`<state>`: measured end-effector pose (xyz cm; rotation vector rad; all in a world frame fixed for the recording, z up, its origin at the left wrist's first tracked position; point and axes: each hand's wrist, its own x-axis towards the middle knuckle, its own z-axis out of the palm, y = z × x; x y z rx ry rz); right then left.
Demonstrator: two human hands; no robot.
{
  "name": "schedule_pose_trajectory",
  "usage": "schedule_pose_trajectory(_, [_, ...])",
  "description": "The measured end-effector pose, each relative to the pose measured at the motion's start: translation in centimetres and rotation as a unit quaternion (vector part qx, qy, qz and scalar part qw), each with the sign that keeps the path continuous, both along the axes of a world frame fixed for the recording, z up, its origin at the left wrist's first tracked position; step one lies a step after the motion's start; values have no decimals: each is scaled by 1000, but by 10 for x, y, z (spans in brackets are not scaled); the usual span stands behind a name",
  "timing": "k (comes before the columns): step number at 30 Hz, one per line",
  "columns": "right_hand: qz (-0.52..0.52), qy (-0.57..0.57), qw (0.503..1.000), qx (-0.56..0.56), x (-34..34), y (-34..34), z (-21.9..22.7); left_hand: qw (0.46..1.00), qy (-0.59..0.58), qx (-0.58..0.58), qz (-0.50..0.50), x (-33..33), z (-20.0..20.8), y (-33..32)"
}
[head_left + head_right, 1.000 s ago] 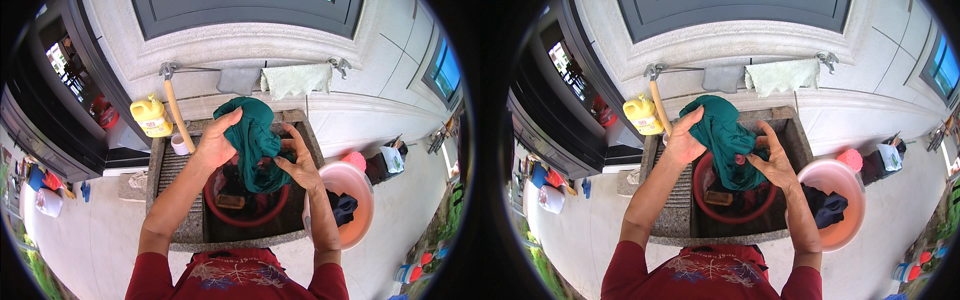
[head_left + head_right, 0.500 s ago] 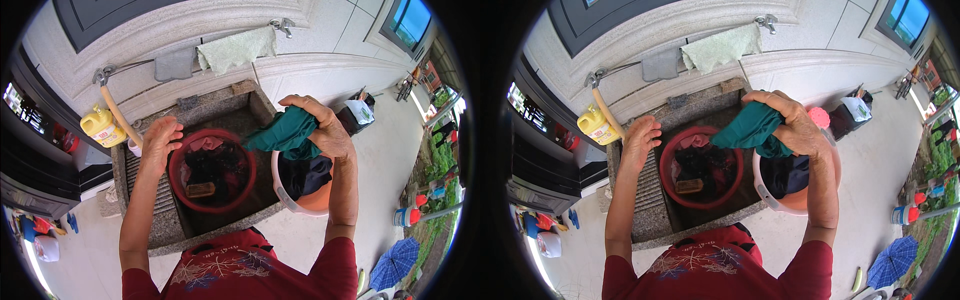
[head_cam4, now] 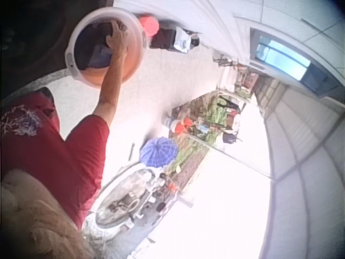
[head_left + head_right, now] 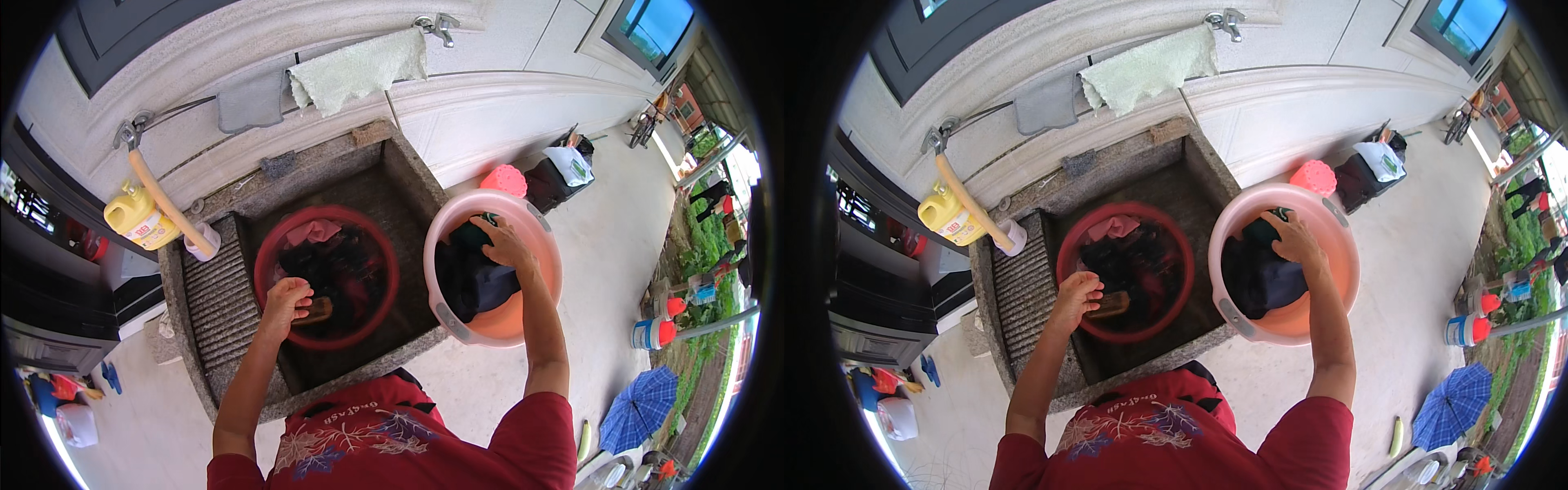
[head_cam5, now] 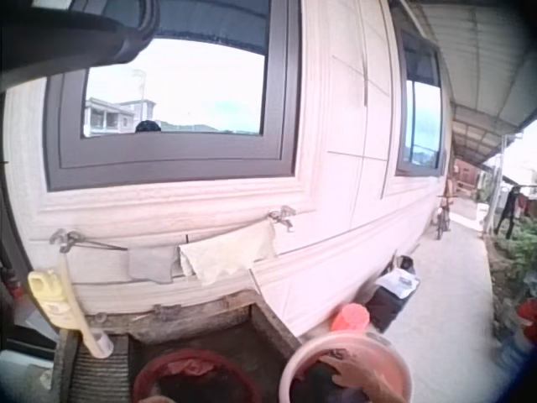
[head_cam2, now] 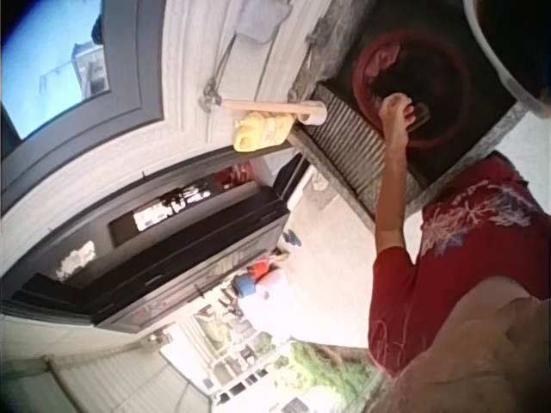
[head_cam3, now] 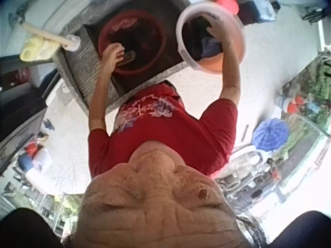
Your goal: The person washes clothes by hand at an outdoor stone sink. They scrub a green garment and a black garment against the washboard, rinse them in a red basin filled with water, and wring them out. The person handles the items one at a time, using a brush and their hands to clean the fabric.
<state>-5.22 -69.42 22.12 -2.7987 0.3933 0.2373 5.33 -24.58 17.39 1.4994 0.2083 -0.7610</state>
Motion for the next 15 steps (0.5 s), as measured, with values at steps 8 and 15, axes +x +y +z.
schedule_pose_trajectory(8, [46,-68,992,-100,17,52,61,993,-22,109,29,-5,-54,39])
schedule_pose_trajectory(15, [322,69,938,106,138,213,43,880,-273,324,-214,-16,-139,61])
